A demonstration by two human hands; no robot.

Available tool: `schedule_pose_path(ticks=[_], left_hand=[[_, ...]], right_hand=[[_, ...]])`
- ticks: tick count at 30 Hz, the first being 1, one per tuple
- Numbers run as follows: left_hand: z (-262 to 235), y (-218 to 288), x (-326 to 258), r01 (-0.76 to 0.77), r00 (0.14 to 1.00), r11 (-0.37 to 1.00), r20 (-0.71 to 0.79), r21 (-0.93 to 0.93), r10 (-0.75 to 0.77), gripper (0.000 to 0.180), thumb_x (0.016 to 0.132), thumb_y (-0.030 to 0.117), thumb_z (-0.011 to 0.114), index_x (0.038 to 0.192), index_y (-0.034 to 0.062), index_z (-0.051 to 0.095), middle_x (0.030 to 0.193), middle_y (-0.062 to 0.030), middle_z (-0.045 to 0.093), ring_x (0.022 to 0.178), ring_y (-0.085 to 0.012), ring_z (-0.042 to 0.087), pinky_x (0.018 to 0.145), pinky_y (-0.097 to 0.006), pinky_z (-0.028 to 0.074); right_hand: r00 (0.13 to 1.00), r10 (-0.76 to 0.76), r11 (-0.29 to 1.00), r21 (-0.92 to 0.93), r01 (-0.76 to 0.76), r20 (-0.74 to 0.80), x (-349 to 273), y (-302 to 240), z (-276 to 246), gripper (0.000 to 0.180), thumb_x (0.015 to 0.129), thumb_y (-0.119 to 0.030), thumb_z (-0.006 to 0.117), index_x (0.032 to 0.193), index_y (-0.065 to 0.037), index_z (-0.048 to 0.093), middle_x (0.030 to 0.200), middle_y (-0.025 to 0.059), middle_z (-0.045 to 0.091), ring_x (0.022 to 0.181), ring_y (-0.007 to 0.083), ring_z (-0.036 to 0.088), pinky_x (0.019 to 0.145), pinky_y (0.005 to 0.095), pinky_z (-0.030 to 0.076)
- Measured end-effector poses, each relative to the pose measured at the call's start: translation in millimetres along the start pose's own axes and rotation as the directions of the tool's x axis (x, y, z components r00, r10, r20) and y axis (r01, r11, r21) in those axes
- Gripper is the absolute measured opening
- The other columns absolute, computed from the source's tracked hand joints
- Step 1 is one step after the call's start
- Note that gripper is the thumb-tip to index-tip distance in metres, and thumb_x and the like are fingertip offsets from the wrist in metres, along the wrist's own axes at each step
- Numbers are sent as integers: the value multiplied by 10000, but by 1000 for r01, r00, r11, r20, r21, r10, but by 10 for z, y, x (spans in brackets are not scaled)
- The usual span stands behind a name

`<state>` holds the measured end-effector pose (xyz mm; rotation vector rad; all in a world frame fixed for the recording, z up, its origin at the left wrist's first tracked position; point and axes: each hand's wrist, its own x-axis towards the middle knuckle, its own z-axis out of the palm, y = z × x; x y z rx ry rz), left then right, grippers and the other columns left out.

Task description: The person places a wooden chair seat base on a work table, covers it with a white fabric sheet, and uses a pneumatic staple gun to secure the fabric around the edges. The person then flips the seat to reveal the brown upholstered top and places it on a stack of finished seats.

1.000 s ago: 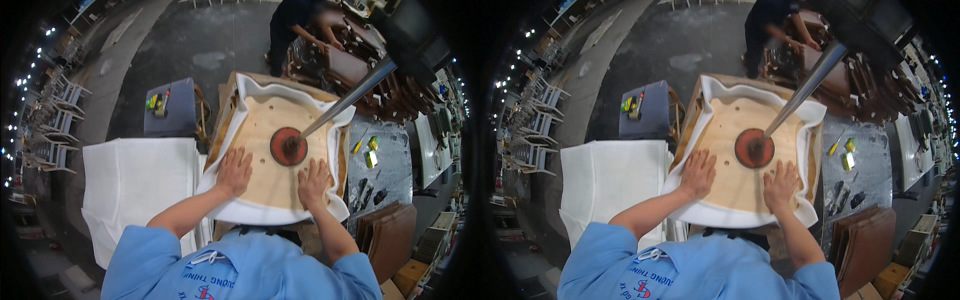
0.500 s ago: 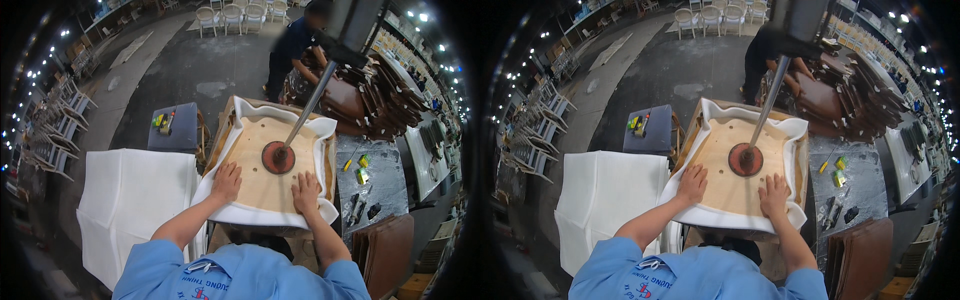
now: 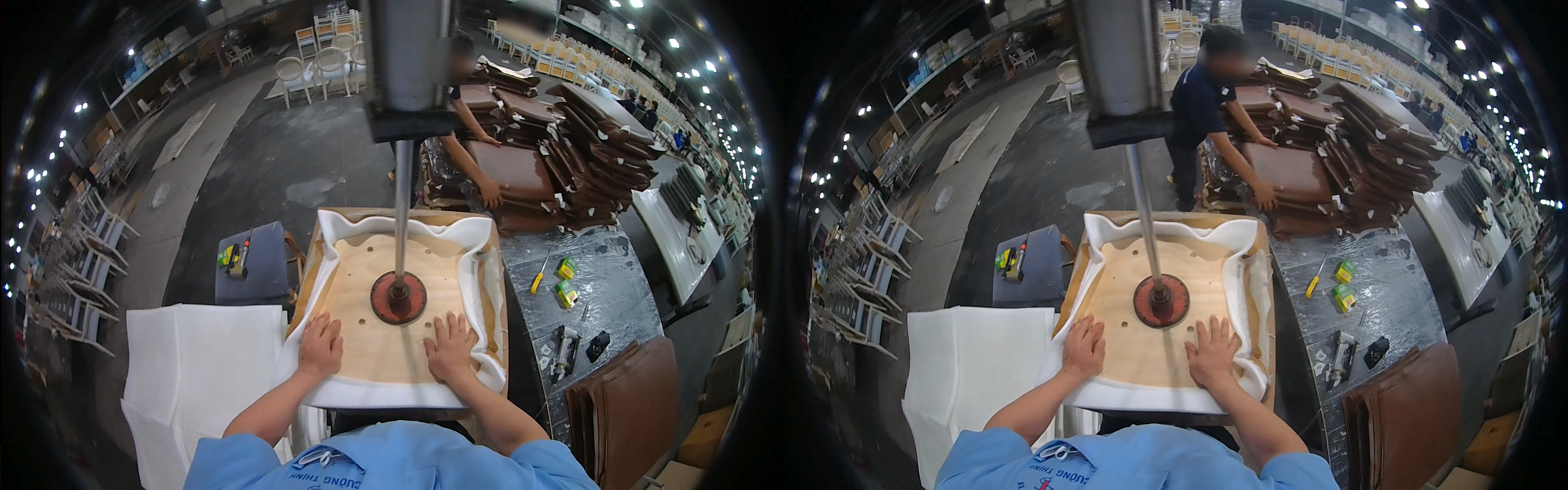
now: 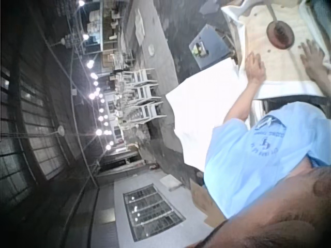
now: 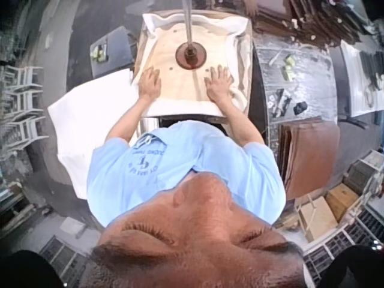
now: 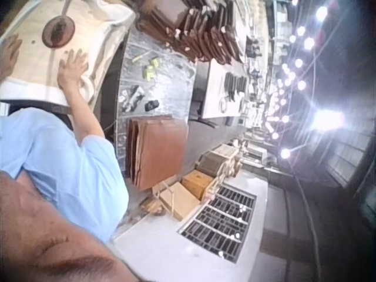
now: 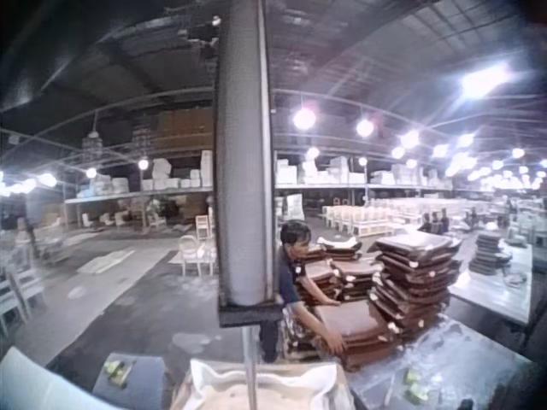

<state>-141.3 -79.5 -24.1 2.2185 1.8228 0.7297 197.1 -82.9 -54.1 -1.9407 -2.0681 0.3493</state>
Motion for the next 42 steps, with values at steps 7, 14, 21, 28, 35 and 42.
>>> schedule_pose_path(ticks=[7,14,21,28,35,42], left_hand=[[-40,74,54,14,999,1000,37,15,-15,490,977,235,718,1442,78,715,1602,-253,585,1511,-470,515,1296,-592,358],[-67,90,92,8,999,1000,43,-4,-8,504,971,243,726,1449,84,715,1613,-249,576,1510,-462,513,1296,-572,357],[-58,155,87,13,1000,1000,12,7,-13,510,969,233,712,1457,83,706,1615,-258,571,1514,-473,507,1304,-586,339],[-113,206,83,40,998,999,45,10,-40,504,992,243,687,1471,89,691,1630,-271,550,1538,-474,486,1306,-632,305],[-148,249,61,55,996,998,62,28,-56,509,1007,264,671,1479,72,674,1642,-282,532,1555,-486,459,1298,-638,302],[-116,179,-49,16,999,997,36,82,-19,514,994,296,704,1457,71,687,1530,-263,588,1472,-468,518,1228,-640,366]], right_hand=[[999,13,999,33,-15,44,55,7,-76,696,1097,-496,592,1685,-136,496,1808,230,314,1705,460,171,1295,742,151],[998,44,998,43,-46,50,42,-34,-123,700,1104,-503,575,1697,-145,478,1821,222,288,1709,457,157,1300,756,131],[1000,13,995,96,-14,9,79,48,-187,690,1084,-475,628,1673,-135,508,1799,228,318,1697,472,179,1316,751,131],[998,-31,998,57,34,-57,63,67,-267,649,1061,-443,683,1613,-122,569,1732,234,415,1645,467,304,1301,703,237],[914,206,915,400,-53,-349,756,571,-842,580,956,-321,851,1390,25,683,1268,260,733,1253,470,681,1103,496,534],[841,538,843,48,-536,-52,1641,348,-921,981,815,-612,913,1510,-3,585,1513,257,605,1441,448,566,1193,546,482]])
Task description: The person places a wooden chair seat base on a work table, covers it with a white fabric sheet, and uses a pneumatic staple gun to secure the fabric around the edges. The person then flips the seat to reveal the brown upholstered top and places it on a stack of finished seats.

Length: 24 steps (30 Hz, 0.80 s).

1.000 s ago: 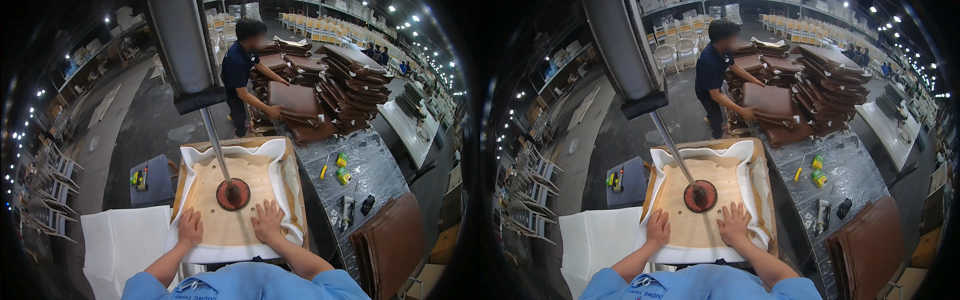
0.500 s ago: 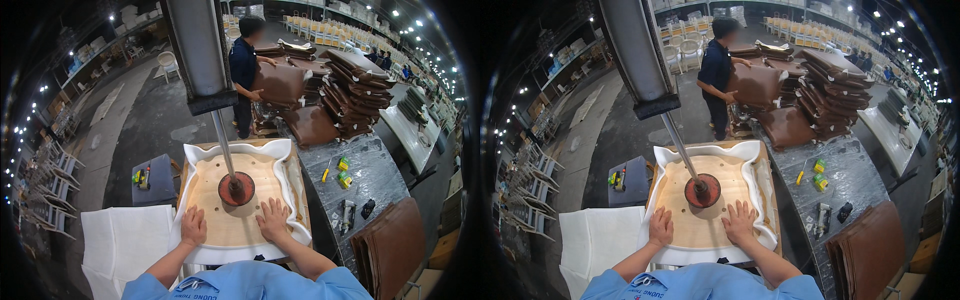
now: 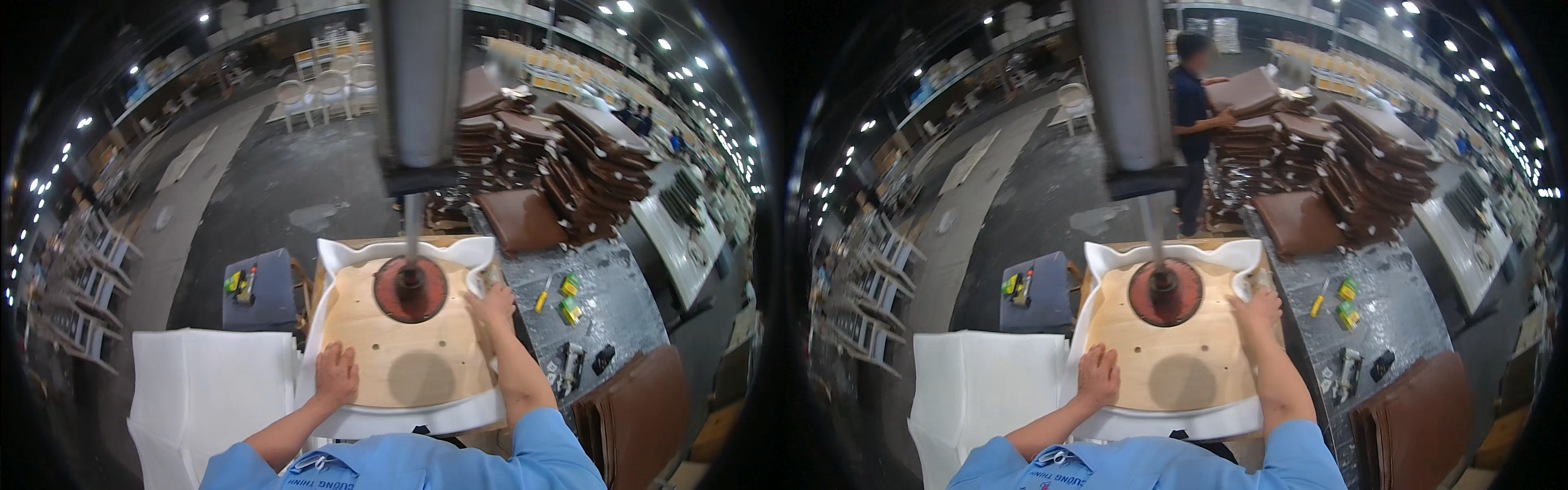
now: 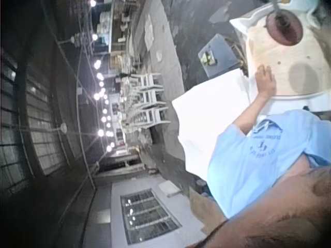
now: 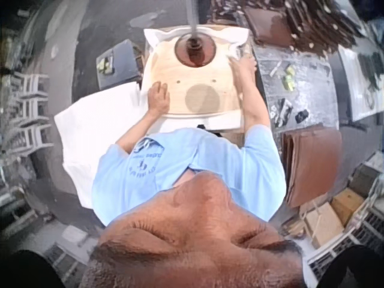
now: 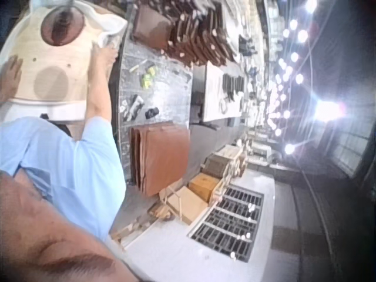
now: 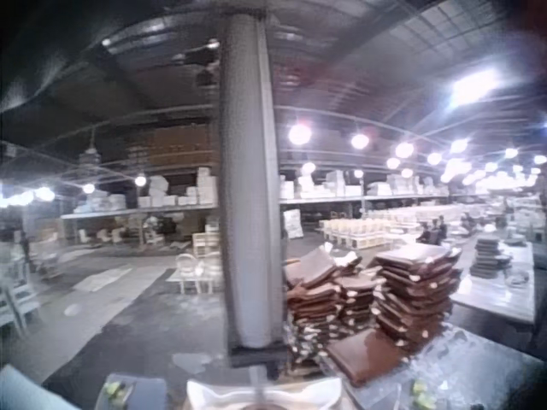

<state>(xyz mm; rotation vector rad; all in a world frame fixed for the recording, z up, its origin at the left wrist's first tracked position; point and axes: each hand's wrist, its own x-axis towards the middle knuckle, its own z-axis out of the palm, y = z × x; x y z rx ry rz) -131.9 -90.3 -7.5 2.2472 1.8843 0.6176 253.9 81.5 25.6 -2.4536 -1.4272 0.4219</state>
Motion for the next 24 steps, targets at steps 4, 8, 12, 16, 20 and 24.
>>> schedule_pose_path(ticks=[4,8,12,16,20,24], left_hand=[[-121,-138,339,-88,996,995,-26,-42,87,633,911,276,828,1480,71,642,1423,-237,592,1362,-431,561,1132,-571,456],[-160,-406,1034,320,910,945,-258,-62,-325,896,870,395,889,1629,94,519,1453,-194,581,1350,-397,549,1151,-517,441],[-219,-1117,1542,683,719,689,58,-242,-692,1055,832,539,916,1667,79,466,1584,-236,556,1459,-439,546,1209,-503,461],[-67,-1318,2195,638,766,700,168,-321,-621,959,825,552,910,1567,33,595,1551,-265,637,1445,-423,619,1204,-494,507],[-28,-1439,2666,639,765,685,200,-350,-612,711,821,503,922,1306,4,781,1367,-233,776,1294,-366,737,1105,-462,572],[153,-1407,2687,638,756,691,108,-341,-645,543,878,437,881,1253,53,802,1328,-209,763,1271,-393,722,1069,-481,581]], right_hand=[[991,17,994,-107,-32,-135,265,-26,137,581,885,-556,849,1232,-93,789,1296,187,755,1239,416,732,1023,575,605],[997,27,992,-119,-36,-79,450,84,84,512,954,-515,801,1229,-83,815,1289,214,786,1252,430,744,1032,561,612],[998,-52,995,-85,54,28,308,-215,216,490,996,-473,748,1296,-88,802,1334,221,782,1290,426,731,1034,546,600],[982,-184,983,-25,184,-28,421,-137,140,552,1008,-473,724,1399,-83,748,1361,222,773,1303,433,720,1049,528,580],[950,-303,952,23,305,-70,582,-213,199,573,1007,-478,723,1419,-79,732,1364,223,771,1299,439,719,1056,526,573],[953,-296,955,10,298,-64,651,-281,348,577,1004,-478,727,1420,-78,729,1362,224,771,1296,441,719,1057,526,571]])
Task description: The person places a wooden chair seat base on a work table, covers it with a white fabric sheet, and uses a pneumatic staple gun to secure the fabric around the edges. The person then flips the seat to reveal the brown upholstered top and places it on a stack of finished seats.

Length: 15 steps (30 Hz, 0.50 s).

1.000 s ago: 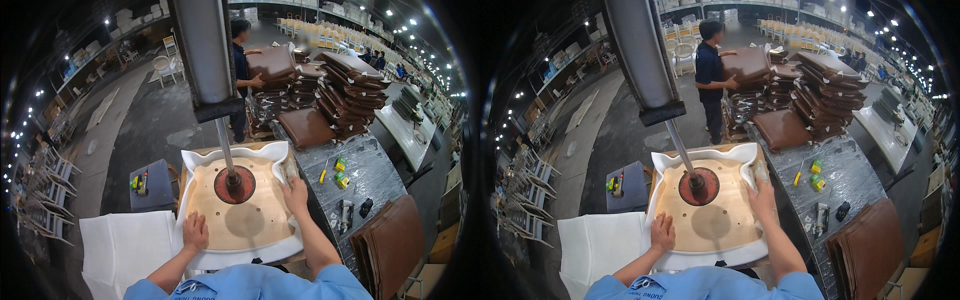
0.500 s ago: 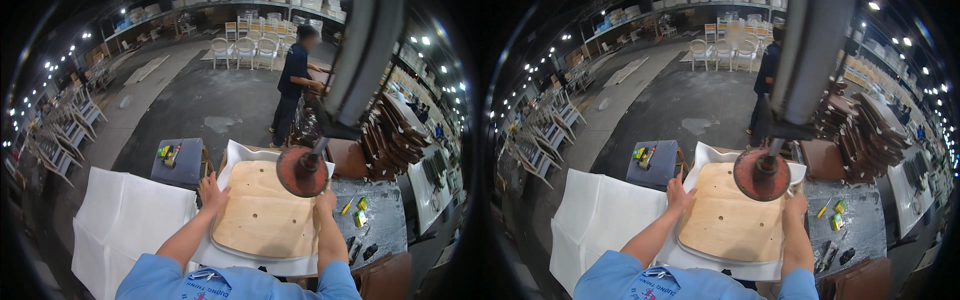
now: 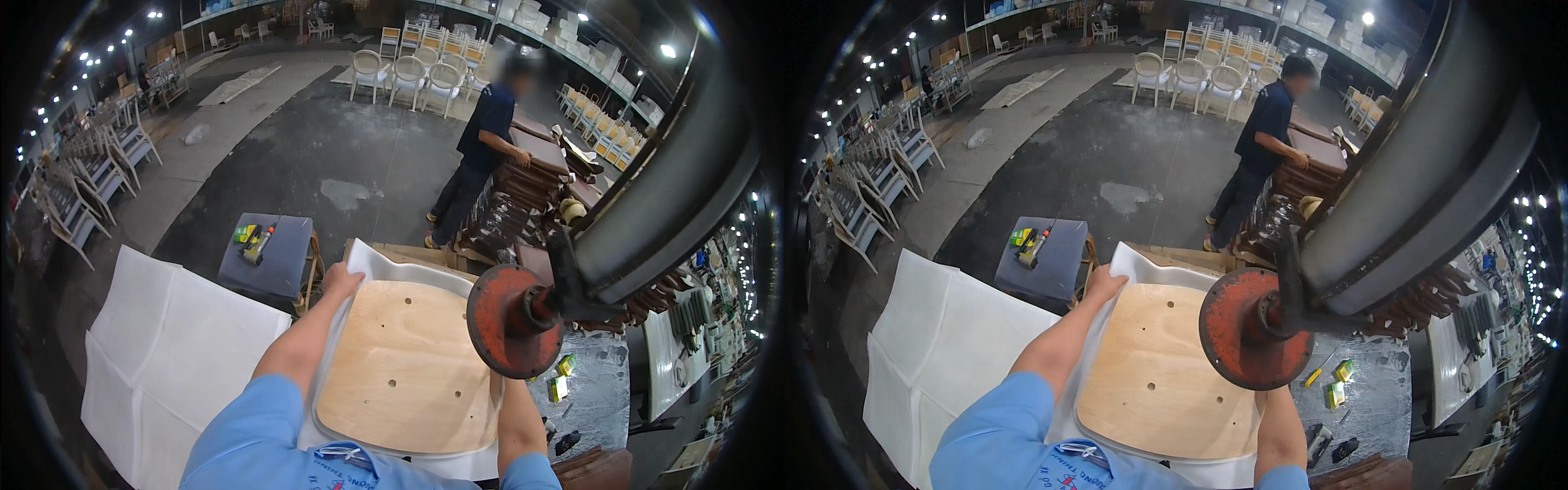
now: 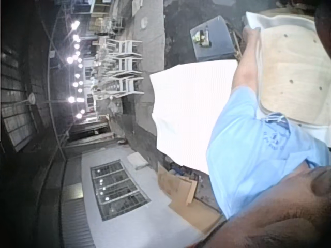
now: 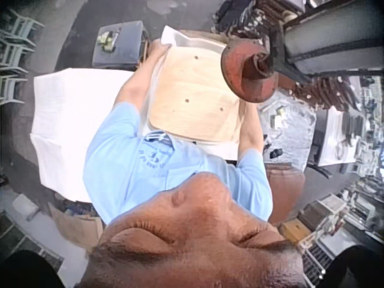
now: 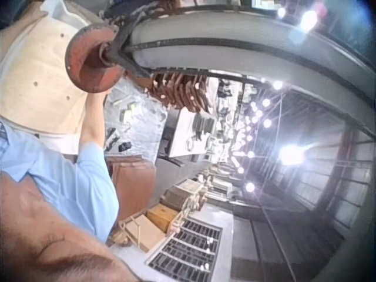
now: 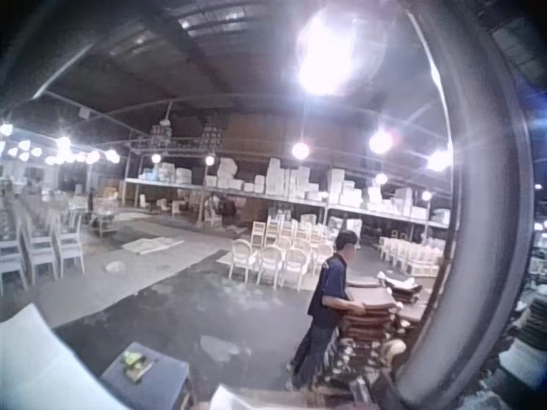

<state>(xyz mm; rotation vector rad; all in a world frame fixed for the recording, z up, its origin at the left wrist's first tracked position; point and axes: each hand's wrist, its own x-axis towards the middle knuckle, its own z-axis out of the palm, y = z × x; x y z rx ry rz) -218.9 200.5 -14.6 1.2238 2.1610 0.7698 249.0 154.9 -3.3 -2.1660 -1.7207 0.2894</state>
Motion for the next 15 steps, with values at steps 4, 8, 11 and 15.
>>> schedule_pose_path(ticks=[4,8,11,15], left_hand=[[300,-37,-272,-206,933,978,-293,39,208,331,970,302,809,1214,79,792,1196,-180,736,1135,-412,724,972,-515,587],[293,-81,-329,-260,888,964,-377,62,263,237,1012,232,761,1207,98,764,1183,-158,710,1094,-413,718,927,-512,590],[331,-68,-356,-250,881,963,-388,103,271,253,996,175,743,1239,106,741,1196,-147,692,1110,-406,714,932,-510,593],[376,-51,-362,-255,877,949,-370,185,308,307,956,107,725,1262,108,713,1199,-138,684,1140,-391,714,947,-504,604]], right_hand=[[1000,-5,1000,-8,5,13,10,81,5,582,1002,-479,731,1422,-77,727,1361,225,771,1292,443,720,1058,526,570],[999,-32,999,-3,32,20,44,102,-15,586,999,-480,734,1423,-76,724,1360,226,771,1289,445,721,1059,525,569],[999,-45,999,-3,45,29,42,146,-38,589,997,-480,737,1424,-75,722,1359,227,771,1286,447,721,1060,525,568],[997,-64,998,-7,64,37,22,206,-38,594,994,-481,741,1426,-74,719,1358,228,771,1283,449,722,1061,525,566]])
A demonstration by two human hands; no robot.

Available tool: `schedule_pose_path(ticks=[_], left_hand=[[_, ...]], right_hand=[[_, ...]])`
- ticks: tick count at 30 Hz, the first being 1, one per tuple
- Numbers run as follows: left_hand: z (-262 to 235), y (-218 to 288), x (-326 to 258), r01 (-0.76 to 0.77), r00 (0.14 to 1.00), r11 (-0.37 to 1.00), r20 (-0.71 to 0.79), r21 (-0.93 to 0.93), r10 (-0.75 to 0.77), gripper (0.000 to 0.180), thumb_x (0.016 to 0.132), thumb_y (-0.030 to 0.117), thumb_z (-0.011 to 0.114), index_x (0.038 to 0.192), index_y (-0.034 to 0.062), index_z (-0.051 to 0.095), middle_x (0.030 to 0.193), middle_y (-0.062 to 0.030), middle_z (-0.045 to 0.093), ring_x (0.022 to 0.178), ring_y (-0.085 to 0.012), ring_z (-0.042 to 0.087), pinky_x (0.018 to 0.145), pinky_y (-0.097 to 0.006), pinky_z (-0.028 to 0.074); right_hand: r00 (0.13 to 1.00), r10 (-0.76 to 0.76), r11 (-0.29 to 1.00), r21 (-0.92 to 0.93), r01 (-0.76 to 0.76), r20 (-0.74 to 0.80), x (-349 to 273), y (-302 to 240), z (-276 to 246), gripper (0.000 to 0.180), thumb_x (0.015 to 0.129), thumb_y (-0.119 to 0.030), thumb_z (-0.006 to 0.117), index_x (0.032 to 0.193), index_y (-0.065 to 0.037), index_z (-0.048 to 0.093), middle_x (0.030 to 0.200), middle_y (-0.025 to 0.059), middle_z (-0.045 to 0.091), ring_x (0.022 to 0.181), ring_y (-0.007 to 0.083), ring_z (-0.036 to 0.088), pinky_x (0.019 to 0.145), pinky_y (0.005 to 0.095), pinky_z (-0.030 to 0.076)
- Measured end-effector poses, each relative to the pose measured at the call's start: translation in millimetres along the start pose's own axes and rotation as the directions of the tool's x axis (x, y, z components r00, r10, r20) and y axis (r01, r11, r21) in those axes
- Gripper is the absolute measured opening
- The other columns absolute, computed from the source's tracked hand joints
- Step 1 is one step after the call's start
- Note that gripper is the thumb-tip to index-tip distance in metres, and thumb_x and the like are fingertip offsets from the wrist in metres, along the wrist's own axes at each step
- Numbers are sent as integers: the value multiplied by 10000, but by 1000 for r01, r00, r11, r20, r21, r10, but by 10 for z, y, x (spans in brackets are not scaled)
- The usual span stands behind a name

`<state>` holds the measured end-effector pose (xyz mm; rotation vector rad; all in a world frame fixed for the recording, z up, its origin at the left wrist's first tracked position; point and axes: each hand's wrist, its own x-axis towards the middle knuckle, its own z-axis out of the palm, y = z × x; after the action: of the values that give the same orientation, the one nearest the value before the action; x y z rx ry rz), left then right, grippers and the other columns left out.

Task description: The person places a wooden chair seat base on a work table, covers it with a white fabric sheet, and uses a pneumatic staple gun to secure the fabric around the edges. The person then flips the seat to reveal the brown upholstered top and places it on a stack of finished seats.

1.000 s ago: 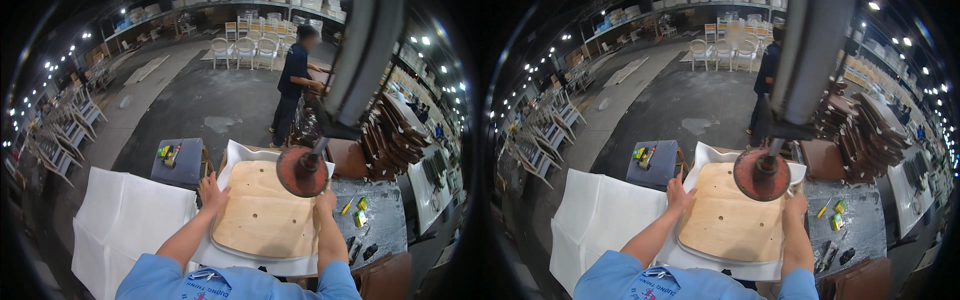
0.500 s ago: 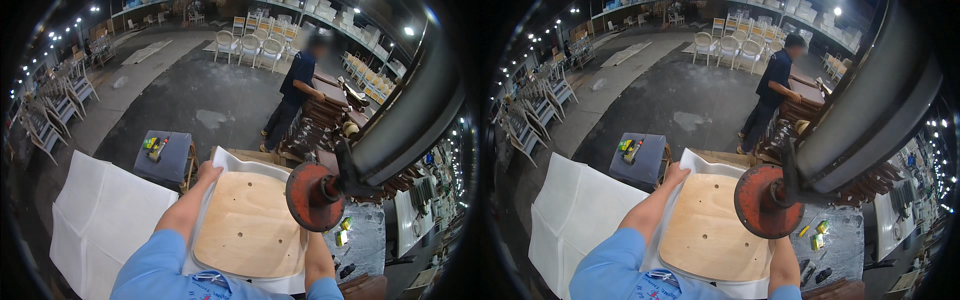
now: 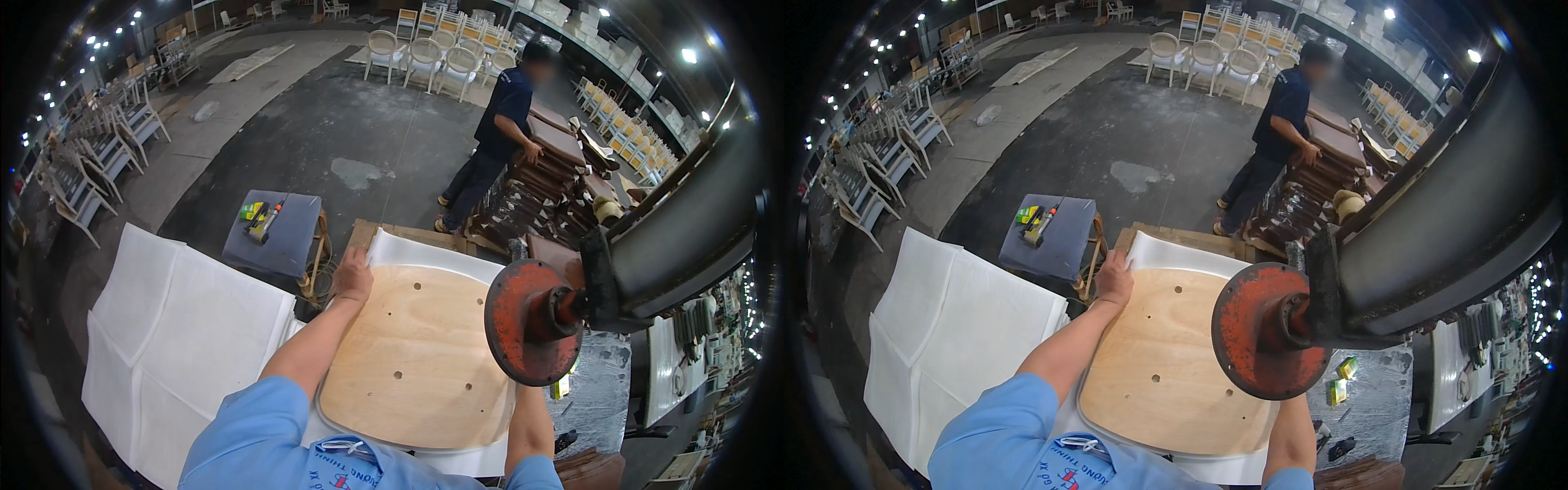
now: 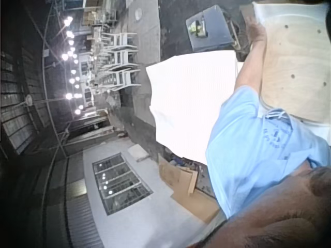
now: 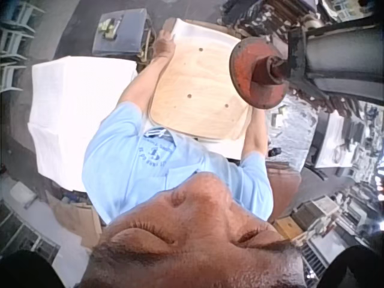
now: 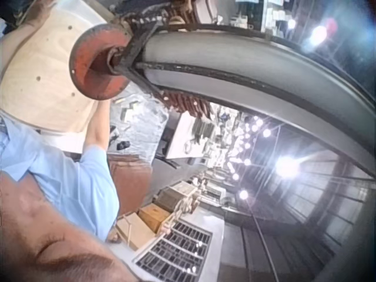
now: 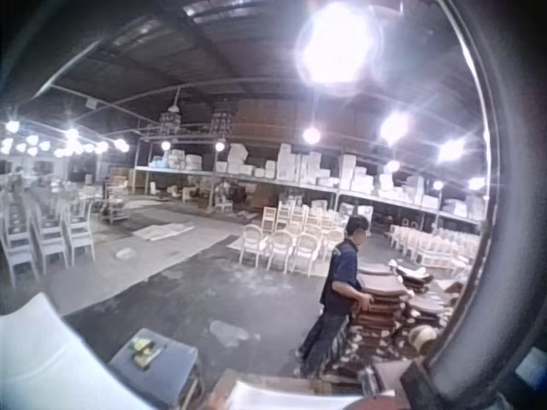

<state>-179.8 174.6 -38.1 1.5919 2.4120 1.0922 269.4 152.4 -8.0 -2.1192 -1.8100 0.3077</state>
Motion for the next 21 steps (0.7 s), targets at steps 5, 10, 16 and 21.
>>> schedule_pose_path(ticks=[5,10,16,21], left_hand=[[1,-4,-51,-72,997,996,-6,43,73,319,967,106,722,1285,100,692,1208,-136,687,1150,-387,717,942,-507,614],[-365,17,43,226,958,974,181,-2,-222,588,993,285,784,1499,112,540,1366,-195,691,1236,-430,707,991,-558,592],[-1187,-400,-1005,290,859,938,381,188,-342,987,1030,408,746,1780,91,188,1541,-325,550,1385,-496,598,1118,-596,492],[-1070,-258,-1530,79,940,977,312,200,-140,781,1122,389,628,1794,223,267,1577,-251,440,1356,-480,564,1146,-575,447]], right_hand=[[999,-40,999,10,39,33,27,133,48,599,991,-482,746,1428,-73,716,1356,230,770,1278,452,722,1063,525,564],[968,-222,975,51,217,114,245,473,-22,605,988,-482,751,1430,-71,713,1355,232,770,1274,454,723,1065,524,563],[977,-107,968,246,60,186,-742,811,-196,597,966,-471,789,1343,-13,722,1303,281,766,1237,491,721,1045,546,557],[971,221,963,137,-232,89,-1388,827,-428,578,1004,-428,804,1265,72,677,1166,310,773,1109,472,754,969,503,574]])
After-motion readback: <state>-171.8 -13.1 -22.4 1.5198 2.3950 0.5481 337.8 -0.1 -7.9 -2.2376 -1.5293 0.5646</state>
